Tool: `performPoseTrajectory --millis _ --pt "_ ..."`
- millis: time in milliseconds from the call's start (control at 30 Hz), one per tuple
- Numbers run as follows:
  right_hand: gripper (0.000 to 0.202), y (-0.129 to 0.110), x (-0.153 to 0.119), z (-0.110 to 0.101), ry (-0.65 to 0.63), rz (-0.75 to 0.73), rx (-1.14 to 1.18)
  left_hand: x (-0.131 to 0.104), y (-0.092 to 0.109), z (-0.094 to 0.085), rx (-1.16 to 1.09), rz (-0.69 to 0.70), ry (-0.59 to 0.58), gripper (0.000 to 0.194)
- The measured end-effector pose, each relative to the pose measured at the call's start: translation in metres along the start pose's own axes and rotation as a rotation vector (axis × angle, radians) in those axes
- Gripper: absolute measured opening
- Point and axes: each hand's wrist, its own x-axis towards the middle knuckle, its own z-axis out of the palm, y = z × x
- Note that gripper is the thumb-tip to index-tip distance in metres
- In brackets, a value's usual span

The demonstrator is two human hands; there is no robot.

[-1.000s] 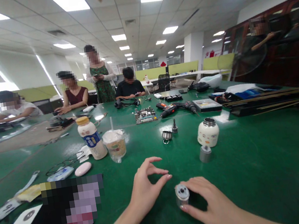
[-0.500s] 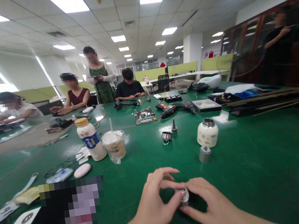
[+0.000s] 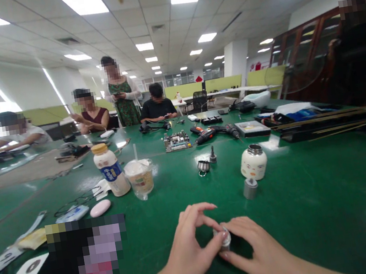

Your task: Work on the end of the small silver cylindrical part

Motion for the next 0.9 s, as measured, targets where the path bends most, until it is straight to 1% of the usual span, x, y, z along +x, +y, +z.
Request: performPoseTrajectory --millis 100,167,233,300,333,467,567,667,733,833,900 --pt "0.022 0.0 0.0 -0.001 -0.003 0.005 0.001 0.001 0.003 -0.003 -0.026 0.002 0.02 0.042" --pt "0.025 0.001 -0.001 -0.001 0.001 0.01 -0.005 0.005 0.004 -0.007 -0.037 0.017 0.053 0.044" --pt "0.026 0.002 -0.001 -0.001 -0.002 0.015 -0.016 0.01 -0.001 -0.012 -0.017 0.028 0.098 0.043" --pt "0.027 0.002 -0.001 -0.001 -0.005 0.02 -0.027 0.014 -0.012 -0.015 0.037 0.012 0.118 0.041" --pt "0.027 0.002 -0.001 -0.002 -0.005 0.021 -0.031 0.016 -0.018 -0.016 0.061 -0.008 0.108 0.041" --pt "0.029 0.0 -0.001 -0.003 -0.006 0.029 -0.042 0.013 -0.044 -0.013 0.102 -0.087 -0.004 0.042" --pt "0.029 0.0 0.0 -0.003 -0.013 0.033 -0.043 0.011 -0.053 -0.01 0.096 -0.091 -0.026 0.045" --pt "0.029 -0.001 -0.001 -0.002 -0.027 0.035 -0.043 0.012 -0.052 -0.01 0.102 -0.092 -0.018 0.049" --pt "0.029 0.0 -0.002 -0.001 -0.024 0.04 -0.042 0.014 -0.048 -0.011 0.102 -0.098 -0.008 0.044" --pt "0.03 0.002 -0.003 0.0 -0.009 0.034 -0.033 0.017 -0.035 -0.013 0.051 -0.108 0.035 0.037" --pt "0.03 0.003 -0.003 0.0 -0.006 0.022 -0.028 0.017 -0.022 -0.014 -0.026 -0.103 0.065 0.04"
